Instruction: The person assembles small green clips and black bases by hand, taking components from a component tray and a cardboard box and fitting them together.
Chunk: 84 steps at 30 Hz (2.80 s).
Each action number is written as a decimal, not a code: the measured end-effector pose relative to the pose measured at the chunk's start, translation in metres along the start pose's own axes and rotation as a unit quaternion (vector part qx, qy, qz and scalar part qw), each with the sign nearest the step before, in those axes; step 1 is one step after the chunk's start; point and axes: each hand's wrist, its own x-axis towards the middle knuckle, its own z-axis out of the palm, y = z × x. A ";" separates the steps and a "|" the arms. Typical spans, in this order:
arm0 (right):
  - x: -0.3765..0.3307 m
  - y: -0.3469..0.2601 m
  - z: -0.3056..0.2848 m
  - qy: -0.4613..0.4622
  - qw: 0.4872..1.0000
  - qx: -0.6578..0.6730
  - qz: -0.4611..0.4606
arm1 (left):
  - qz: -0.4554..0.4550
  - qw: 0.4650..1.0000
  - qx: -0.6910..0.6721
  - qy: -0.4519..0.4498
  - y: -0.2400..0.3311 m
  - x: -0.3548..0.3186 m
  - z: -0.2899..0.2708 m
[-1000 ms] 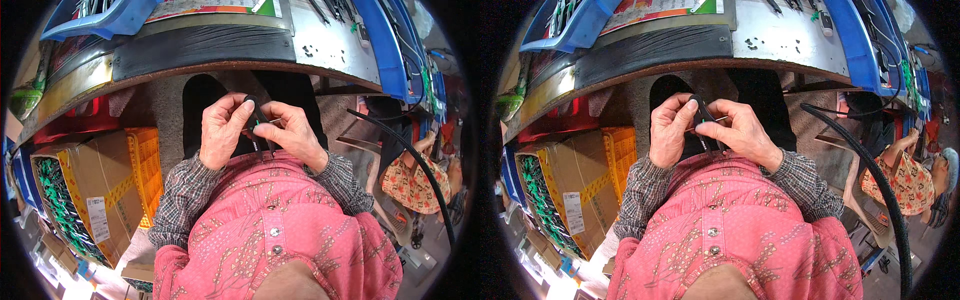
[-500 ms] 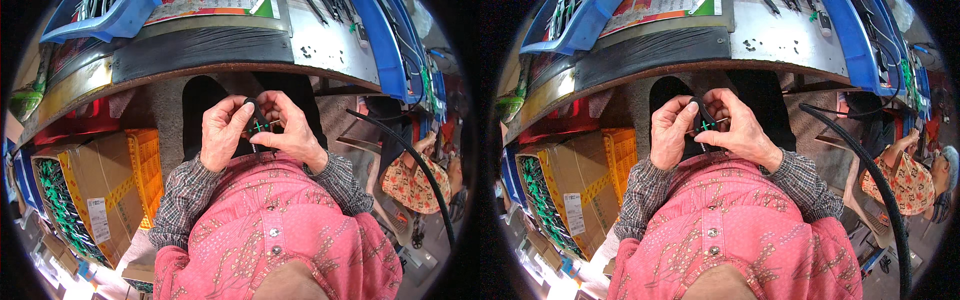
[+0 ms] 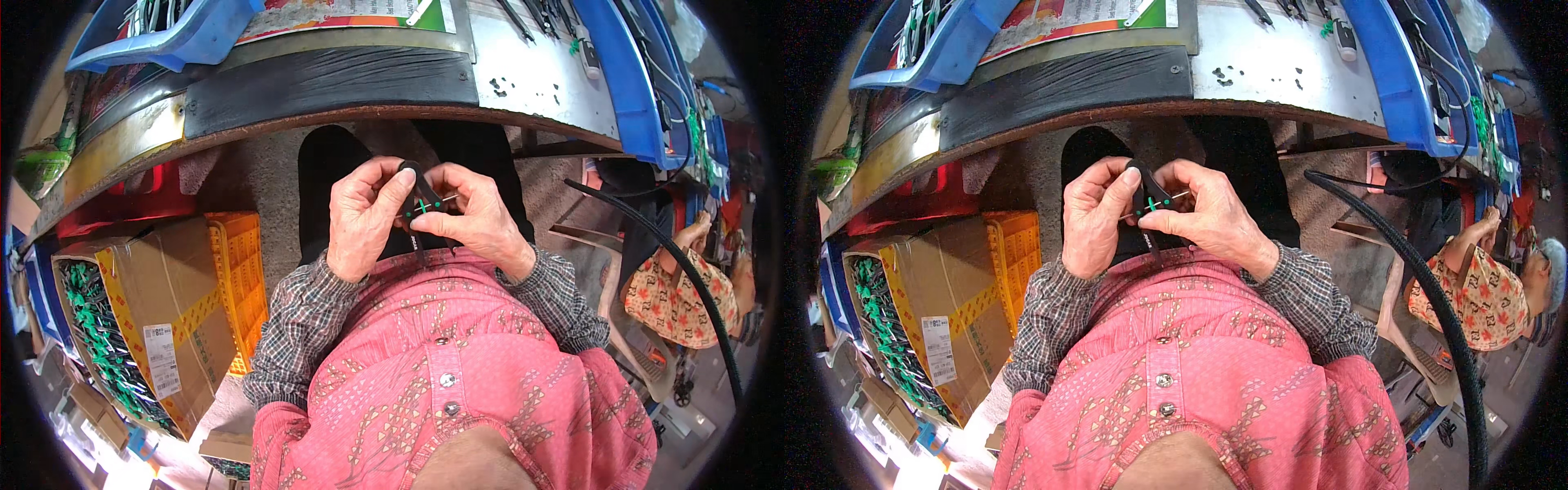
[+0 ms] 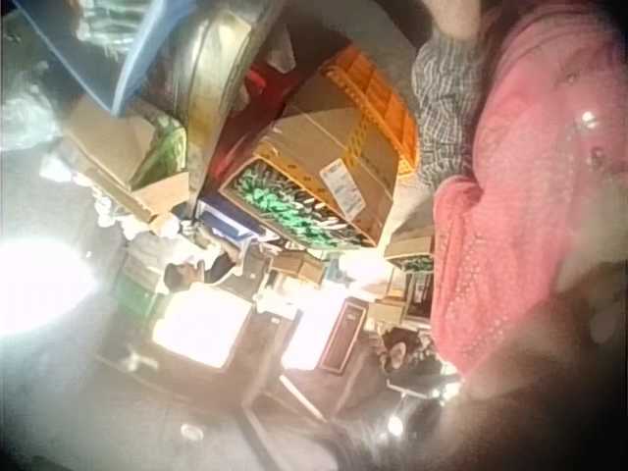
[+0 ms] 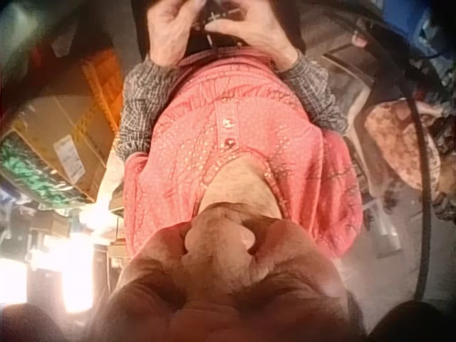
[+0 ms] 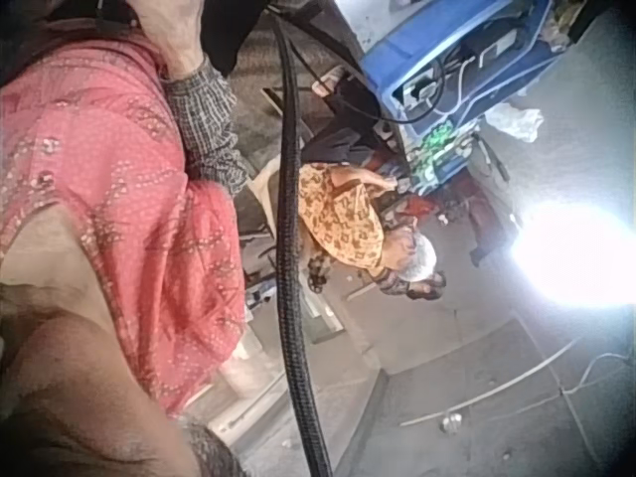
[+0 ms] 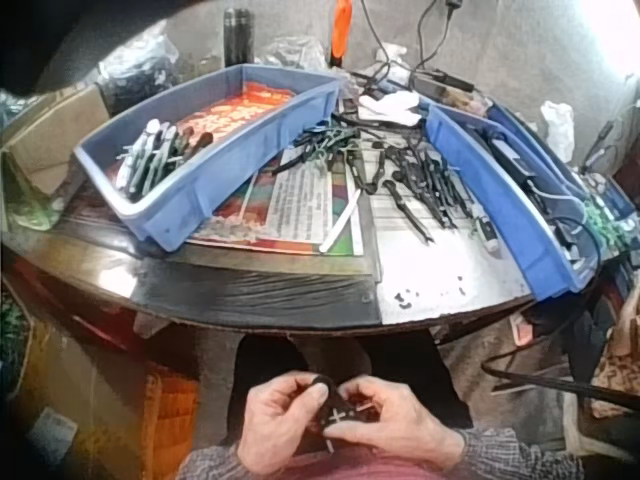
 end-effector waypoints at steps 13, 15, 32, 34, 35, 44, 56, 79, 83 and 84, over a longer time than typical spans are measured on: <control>0.001 -0.001 -0.002 0.009 0.999 -0.048 0.012 | -0.001 1.000 0.012 0.012 0.004 -0.001 0.002; 0.002 -0.002 -0.003 -0.001 0.994 -0.097 0.043 | -0.006 1.000 0.015 0.006 0.005 -0.001 0.002; 0.006 0.004 -0.005 0.001 0.999 -0.016 0.038 | -0.009 1.000 0.009 0.004 0.006 0.000 0.002; 0.006 -0.005 -0.007 -0.029 0.991 -0.066 0.114 | -0.006 0.999 0.035 -0.004 0.005 0.000 0.001; 0.007 0.000 -0.003 -0.029 0.991 -0.066 0.113 | -0.006 0.999 0.035 -0.005 0.004 0.001 0.001; 0.005 0.000 -0.007 -0.011 0.995 -0.031 0.090 | -0.001 0.999 0.044 -0.009 0.002 0.000 0.000; 0.006 0.001 -0.006 0.001 0.999 -0.010 -0.034 | -0.006 1.000 0.013 -0.024 0.001 0.001 0.002; 0.005 -0.010 -0.013 -0.024 0.991 -0.128 0.019 | 0.000 0.999 0.040 -0.023 0.003 0.000 0.004; 0.004 0.004 -0.010 0.034 0.997 -0.063 -0.019 | -0.003 0.999 0.009 -0.033 0.002 -0.001 0.004; 0.004 -0.002 -0.012 0.023 0.996 -0.090 0.016 | 0.002 0.999 0.010 -0.030 0.001 -0.002 0.003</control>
